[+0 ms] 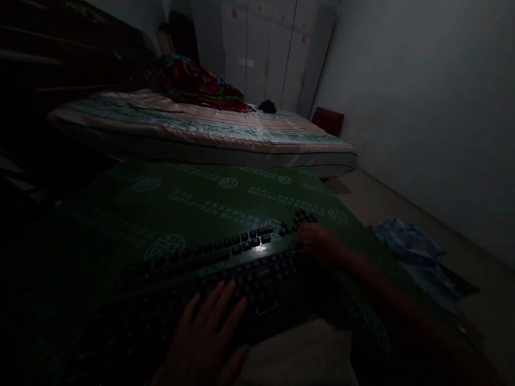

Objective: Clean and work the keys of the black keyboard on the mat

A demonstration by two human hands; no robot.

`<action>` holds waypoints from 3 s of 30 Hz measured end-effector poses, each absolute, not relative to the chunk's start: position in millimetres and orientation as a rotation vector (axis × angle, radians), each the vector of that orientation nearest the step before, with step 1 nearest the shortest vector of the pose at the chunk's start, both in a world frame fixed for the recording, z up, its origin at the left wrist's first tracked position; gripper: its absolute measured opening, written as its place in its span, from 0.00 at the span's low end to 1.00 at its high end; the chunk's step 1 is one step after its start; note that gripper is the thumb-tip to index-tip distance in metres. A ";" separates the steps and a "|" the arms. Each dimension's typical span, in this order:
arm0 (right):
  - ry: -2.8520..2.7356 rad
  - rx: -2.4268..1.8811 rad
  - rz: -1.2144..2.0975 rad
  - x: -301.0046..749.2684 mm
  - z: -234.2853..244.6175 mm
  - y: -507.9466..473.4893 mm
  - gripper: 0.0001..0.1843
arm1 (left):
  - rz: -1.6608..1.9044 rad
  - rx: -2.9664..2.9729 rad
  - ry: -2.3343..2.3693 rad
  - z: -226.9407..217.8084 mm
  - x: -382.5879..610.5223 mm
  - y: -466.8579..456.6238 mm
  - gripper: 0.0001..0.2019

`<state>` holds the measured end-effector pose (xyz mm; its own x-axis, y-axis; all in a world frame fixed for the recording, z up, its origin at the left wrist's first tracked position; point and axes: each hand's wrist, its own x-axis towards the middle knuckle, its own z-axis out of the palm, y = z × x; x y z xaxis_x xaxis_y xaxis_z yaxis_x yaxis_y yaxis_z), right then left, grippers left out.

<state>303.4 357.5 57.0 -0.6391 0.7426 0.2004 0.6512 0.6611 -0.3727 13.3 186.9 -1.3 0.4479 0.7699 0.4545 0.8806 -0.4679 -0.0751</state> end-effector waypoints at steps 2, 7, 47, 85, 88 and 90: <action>-2.510 -1.081 0.475 318.9 47.8 339.4 0.07 | -0.537 -2.404 -1.438 -2.5 14.5 186.6 0.24; -2.440 -1.040 0.478 337.7 33.7 311.4 0.07 | -0.523 -2.406 -1.434 -2.6 15.4 187.9 0.24; -2.600 -0.829 0.309 329.7 20.1 315.0 0.06 | -0.538 -2.428 -1.399 -1.5 16.3 187.5 0.24; -2.516 -0.894 -0.288 321.9 3.1 268.5 0.13 | -0.521 -2.441 -1.443 4.3 18.9 187.5 0.24; -2.467 -0.928 -0.299 320.3 2.1 266.3 0.13 | -0.548 -2.446 -1.457 1.9 18.4 187.6 0.24; -2.426 -0.970 -0.296 318.8 -0.6 265.3 0.13 | -0.560 -2.444 -1.463 0.9 18.4 187.8 0.24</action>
<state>318.8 265.3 -0.6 -0.6166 0.5820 0.5301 0.6923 0.7214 0.0133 18.4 187.8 0.9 0.4256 0.7911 0.4393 0.8822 -0.4708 -0.0070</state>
